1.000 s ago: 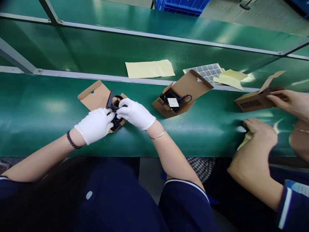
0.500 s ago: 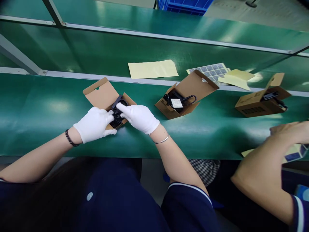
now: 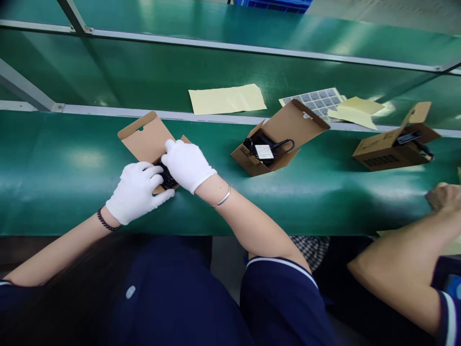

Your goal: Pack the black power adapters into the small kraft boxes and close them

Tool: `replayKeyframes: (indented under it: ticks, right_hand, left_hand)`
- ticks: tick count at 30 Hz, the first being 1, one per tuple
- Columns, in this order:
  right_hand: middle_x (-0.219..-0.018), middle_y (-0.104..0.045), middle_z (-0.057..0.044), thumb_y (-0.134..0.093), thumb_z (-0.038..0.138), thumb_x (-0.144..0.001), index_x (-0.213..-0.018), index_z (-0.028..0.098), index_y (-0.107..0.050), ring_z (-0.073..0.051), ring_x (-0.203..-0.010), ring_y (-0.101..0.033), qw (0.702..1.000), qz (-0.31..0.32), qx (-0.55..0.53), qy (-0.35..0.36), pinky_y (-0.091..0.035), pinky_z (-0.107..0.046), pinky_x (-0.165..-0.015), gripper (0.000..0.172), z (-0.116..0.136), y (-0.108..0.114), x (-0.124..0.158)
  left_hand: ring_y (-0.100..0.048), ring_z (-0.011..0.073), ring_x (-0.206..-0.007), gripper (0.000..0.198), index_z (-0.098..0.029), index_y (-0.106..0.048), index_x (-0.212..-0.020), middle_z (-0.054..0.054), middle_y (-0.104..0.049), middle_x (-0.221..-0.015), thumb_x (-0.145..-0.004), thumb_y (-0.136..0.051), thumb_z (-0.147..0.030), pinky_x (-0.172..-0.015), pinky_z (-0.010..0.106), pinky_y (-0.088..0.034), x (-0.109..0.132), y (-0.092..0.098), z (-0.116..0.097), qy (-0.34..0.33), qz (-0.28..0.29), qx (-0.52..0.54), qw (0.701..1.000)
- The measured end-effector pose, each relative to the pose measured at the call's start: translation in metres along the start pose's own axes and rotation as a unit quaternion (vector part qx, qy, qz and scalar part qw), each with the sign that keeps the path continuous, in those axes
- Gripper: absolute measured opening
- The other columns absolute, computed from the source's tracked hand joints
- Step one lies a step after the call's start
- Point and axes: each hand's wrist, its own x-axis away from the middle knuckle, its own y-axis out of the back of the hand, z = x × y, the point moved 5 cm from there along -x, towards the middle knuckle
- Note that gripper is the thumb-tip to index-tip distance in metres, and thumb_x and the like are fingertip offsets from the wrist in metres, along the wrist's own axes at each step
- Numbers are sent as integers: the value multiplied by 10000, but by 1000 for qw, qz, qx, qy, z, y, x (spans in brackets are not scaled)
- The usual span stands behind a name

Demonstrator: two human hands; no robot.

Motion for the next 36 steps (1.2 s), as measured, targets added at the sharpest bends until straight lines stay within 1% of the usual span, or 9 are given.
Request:
replayKeyframes:
  ticks: [5,10,13,15,17,22,28,33,36]
  right_hand:
    - [-1254,-691,-130,-549,284,-1011,-1276,175,-676,-257,-1011,-668,994,0,-99,41,-455,-325,-752,314,-17,-5,-6]
    - [-1243,-740,-124,-748,455,-898,-1264,180,-718,-284,-1032,-692,989,7,-137,61,-495,-347,-822,459,-32,-4,-8]
    - [-1173,-775,-122,-785,405,-854,-1223,182,-750,-292,-995,-709,994,0,-105,37,-505,-357,-808,432,-30,1,-14]
    - [-1085,-797,-116,-811,378,-817,-1161,182,-776,-287,-938,-718,996,7,-88,30,-505,-353,-771,398,-26,5,-20]
    - [-988,-802,-118,-811,331,-806,-1083,170,-792,-287,-888,-724,997,16,-73,27,-498,-349,-727,321,-22,8,-24]
    - [-994,-790,-153,-720,125,-838,-1074,140,-769,-314,-909,-739,998,24,-58,25,-490,-360,-726,241,-19,11,-24]
    - [-1076,-769,-156,-586,106,-900,-1094,145,-718,-275,-915,-724,997,3,-81,-15,-486,-336,-728,238,-23,-2,-21]
    - [-1032,-778,-54,-633,199,-886,-1226,226,-676,-246,-906,-711,979,-82,-189,-10,-525,-338,-768,344,-34,-7,-2]
    - [-1257,-718,-95,-540,352,-987,-1285,271,-685,-301,-1143,-659,940,-272,-189,-83,-540,-453,-929,342,-74,-5,40]
  left_hand:
    - [-653,322,-1016,371,-182,-747,-857,107,-751,-1034,-929,-636,-529,-843,501,-504,-10,1,21,-37,46,27,998]
    - [-526,394,-1350,541,-195,-679,-1219,185,-549,-1431,-840,-744,-576,-1103,591,-472,11,-12,44,88,-138,76,984]
    - [-485,382,-1435,813,-180,-329,-1584,240,-429,-1563,-936,-668,-534,-1143,563,-476,26,-31,39,134,-193,128,963]
    - [-506,365,-1439,803,-215,-151,-1650,230,-457,-1579,-1012,-568,-469,-1159,564,-468,28,-41,32,106,-186,141,967]
    - [-506,358,-1453,731,-252,-138,-1657,206,-493,-1579,-1044,-508,-403,-1179,581,-446,26,-46,29,71,-177,127,973]
    - [-516,316,-1451,552,-235,-376,-1570,168,-565,-1537,-1036,-499,-302,-1195,568,-435,17,-39,34,8,-177,100,979]
    - [-509,375,-1429,492,-190,-570,-1417,157,-612,-1492,-992,-583,-437,-1205,672,-337,-9,-35,24,-83,-67,52,993]
    - [-555,339,-1379,471,-184,-554,-1429,160,-630,-1468,-964,-608,-236,-1223,666,-285,-30,-28,23,-124,-14,24,992]
    - [-565,329,-1359,487,-183,-565,-1412,160,-642,-1446,-935,-657,-217,-1223,647,-292,-35,-26,27,-133,12,28,991]
